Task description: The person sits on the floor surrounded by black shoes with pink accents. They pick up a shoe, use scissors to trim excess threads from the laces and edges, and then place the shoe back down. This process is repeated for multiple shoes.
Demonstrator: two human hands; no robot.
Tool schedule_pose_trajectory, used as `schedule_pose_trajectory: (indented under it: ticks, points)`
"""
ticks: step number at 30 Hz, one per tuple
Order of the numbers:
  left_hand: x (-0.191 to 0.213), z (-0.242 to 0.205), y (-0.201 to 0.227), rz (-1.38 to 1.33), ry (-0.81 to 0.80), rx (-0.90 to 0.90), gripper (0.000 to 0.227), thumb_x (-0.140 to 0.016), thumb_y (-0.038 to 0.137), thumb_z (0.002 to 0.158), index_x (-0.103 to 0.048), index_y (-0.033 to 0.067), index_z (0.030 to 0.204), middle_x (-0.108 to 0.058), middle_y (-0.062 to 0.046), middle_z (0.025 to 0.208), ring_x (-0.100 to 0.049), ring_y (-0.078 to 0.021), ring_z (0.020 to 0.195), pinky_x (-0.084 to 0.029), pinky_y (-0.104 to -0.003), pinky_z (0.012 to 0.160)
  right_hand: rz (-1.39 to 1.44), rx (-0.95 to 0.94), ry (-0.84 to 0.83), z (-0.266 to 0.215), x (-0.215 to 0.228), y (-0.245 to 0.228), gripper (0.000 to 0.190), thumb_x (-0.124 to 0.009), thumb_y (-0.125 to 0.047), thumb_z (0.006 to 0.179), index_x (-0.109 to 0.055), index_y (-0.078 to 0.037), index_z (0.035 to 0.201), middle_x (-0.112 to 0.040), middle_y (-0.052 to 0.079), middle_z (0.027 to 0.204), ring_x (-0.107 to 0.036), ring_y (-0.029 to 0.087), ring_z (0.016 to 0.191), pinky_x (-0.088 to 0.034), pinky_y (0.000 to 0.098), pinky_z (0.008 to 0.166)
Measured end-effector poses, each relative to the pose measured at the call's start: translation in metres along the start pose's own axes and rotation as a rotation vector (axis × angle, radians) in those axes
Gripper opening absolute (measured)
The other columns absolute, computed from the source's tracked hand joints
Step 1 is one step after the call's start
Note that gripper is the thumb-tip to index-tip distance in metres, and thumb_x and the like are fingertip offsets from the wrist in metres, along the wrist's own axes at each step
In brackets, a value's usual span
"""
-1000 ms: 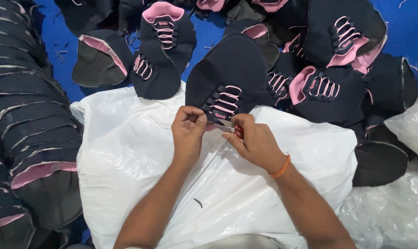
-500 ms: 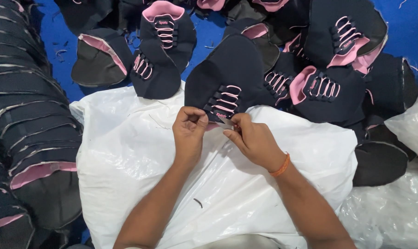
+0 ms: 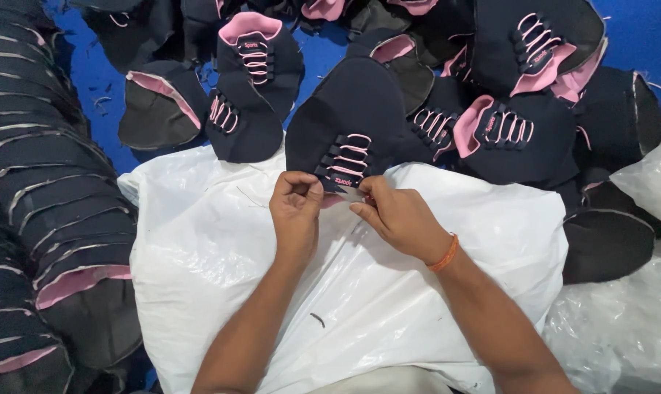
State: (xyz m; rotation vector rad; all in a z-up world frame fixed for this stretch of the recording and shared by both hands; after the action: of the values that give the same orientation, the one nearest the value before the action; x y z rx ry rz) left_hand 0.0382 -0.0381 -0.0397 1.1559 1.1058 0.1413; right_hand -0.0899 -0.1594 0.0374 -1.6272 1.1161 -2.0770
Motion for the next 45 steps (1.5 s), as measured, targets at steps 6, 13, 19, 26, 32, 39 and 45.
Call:
schedule_pose_trajectory:
  ticks: [6,13,19,26,32,39,45]
  points:
    - [-0.010,0.002,0.007,-0.042,0.026,0.063,0.011,-0.064,0.003,0.099,-0.056,0.0031,0.106,-0.063,-0.006,0.101,-0.069,-0.0158,0.086,-0.065,-0.039,0.082,0.002,-0.044,0.002,0.000,-0.001,0.002,0.033,-0.065,-0.031,0.099,-0.055,-0.002,0.112,-0.069,0.012,0.072,-0.069,0.029,0.062,-0.052,0.0375,0.056]
    - [-0.010,0.001,0.007,-0.052,0.038,0.093,0.011,-0.063,0.004,0.102,-0.055,0.0027,0.109,-0.065,-0.009,0.102,-0.071,-0.0178,0.090,-0.063,-0.039,0.085,-0.128,0.062,0.145,-0.002,-0.007,-0.004,0.028,-0.064,-0.027,0.102,-0.057,-0.002,0.111,-0.070,0.012,0.077,-0.069,0.030,0.064,-0.051,0.0385,0.057]
    - [-0.004,0.001,0.008,-0.047,0.040,0.047,0.011,-0.063,0.004,0.104,-0.055,0.0026,0.113,-0.068,-0.011,0.106,-0.070,-0.0178,0.093,-0.059,-0.032,0.086,0.092,-0.094,0.271,-0.007,-0.004,0.024,0.029,-0.066,-0.027,0.102,-0.055,-0.003,0.114,-0.069,0.010,0.076,-0.068,0.024,0.062,-0.051,0.0344,0.056]
    - [-0.010,0.003,0.016,-0.156,0.018,0.084,0.013,-0.062,0.005,0.104,-0.055,0.0034,0.115,-0.066,-0.010,0.104,-0.069,-0.0174,0.089,-0.058,-0.032,0.082,0.657,-0.056,0.550,0.002,0.022,0.024,0.044,-0.079,-0.017,0.095,-0.049,-0.004,0.125,-0.058,0.000,0.104,-0.048,0.008,0.077,-0.042,0.0251,0.065]
    - [-0.015,0.006,0.045,0.349,-0.183,0.194,0.021,-0.059,0.006,0.102,-0.055,0.0029,0.122,-0.070,-0.010,0.102,-0.072,-0.0158,0.092,-0.061,-0.032,0.084,1.101,-0.283,0.317,-0.009,0.003,0.053,0.035,-0.078,-0.021,0.095,-0.059,-0.005,0.119,-0.057,-0.004,0.080,-0.045,0.002,0.056,-0.035,0.0194,0.047]
    - [-0.034,-0.002,0.113,1.079,-0.137,-0.502,0.073,-0.086,0.013,0.085,-0.047,-0.0018,0.145,-0.055,-0.020,0.135,-0.062,-0.0272,0.118,-0.053,-0.035,0.098,1.289,-0.212,0.138,-0.014,0.024,0.016,0.031,-0.069,-0.024,0.098,-0.054,-0.011,0.122,-0.057,-0.005,0.074,-0.043,0.002,0.050,-0.035,0.0195,0.043]
    - [-0.030,-0.038,0.078,-0.004,-0.205,0.351,0.079,-0.086,0.028,0.075,-0.050,0.0050,0.141,-0.071,-0.006,0.119,-0.068,-0.0175,0.103,-0.055,-0.032,0.092,1.582,-0.403,-0.023,-0.024,0.009,0.023,0.020,-0.055,-0.026,0.104,-0.058,-0.009,0.115,-0.058,-0.004,0.066,-0.034,-0.001,0.039,-0.030,0.0171,0.033]
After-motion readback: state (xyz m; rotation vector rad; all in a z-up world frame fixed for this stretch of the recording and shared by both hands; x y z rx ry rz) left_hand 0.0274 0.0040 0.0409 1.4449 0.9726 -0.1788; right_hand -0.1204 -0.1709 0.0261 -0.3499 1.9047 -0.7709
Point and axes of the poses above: each hand's wrist, its own z-axis towards the middle knuckle, its own x-axis out of the back of the hand, y = z × x, the point moved 5 cm from there along z, towards the middle knuckle
